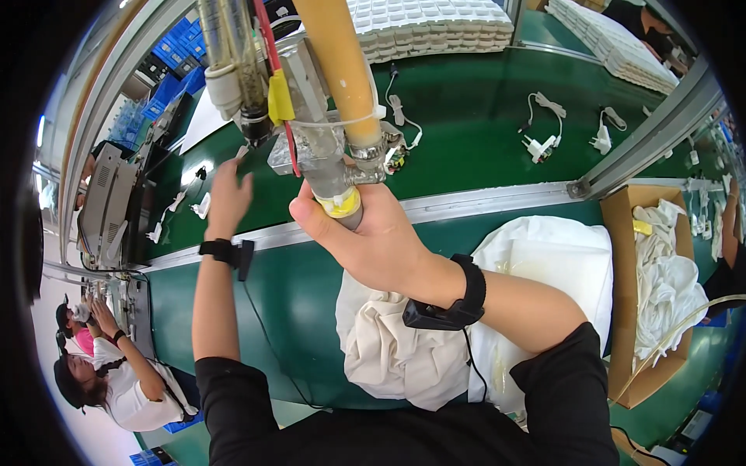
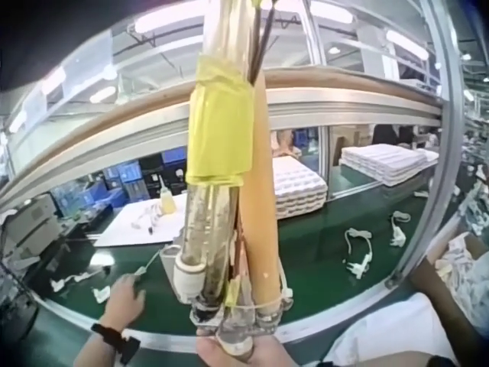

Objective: The person picks up a circuit board from the conveyor belt, applies glue to it using a dispenser, and then places the board back onto the belt. This process is repeated for several circuit boards.

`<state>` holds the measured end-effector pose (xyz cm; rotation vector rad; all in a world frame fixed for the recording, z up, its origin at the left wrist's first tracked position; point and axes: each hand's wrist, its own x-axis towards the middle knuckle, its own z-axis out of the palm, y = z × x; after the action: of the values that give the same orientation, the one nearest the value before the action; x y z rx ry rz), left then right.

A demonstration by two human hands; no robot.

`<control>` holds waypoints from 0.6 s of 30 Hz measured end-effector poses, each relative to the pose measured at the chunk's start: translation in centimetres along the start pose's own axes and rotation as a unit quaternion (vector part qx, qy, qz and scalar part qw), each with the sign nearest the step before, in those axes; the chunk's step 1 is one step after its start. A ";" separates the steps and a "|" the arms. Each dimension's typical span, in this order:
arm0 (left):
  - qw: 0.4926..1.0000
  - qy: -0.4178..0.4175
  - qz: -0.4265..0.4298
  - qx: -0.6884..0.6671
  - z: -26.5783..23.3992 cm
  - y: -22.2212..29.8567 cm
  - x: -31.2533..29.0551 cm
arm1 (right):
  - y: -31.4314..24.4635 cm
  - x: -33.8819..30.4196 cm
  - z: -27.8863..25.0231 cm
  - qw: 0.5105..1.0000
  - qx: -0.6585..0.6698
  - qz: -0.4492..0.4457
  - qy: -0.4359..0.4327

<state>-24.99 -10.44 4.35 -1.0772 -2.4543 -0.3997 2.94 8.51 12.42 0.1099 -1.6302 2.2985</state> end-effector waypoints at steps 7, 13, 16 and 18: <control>0.950 -0.162 -0.151 0.223 -2.9 -8.4 -3.8 | 0.6 -0.3 -0.2 1.000 0.012 -0.012 0.004; 0.852 -0.228 -0.363 -0.300 -2.7 -1.1 -1.6 | 0.6 0.0 -0.1 1.000 -0.012 -0.012 0.011; 0.699 -0.218 -0.361 -0.578 -3.3 5.2 -2.3 | 0.3 0.0 -0.1 0.999 -0.014 -0.027 0.025; 0.566 -0.237 -0.339 -0.713 -2.4 9.1 -3.8 | 0.2 0.2 -0.3 0.999 -0.016 -0.027 0.030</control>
<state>-15.23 -7.83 5.36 -0.4669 -2.5464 -3.0436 2.74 8.72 12.14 0.0765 -1.6146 2.2134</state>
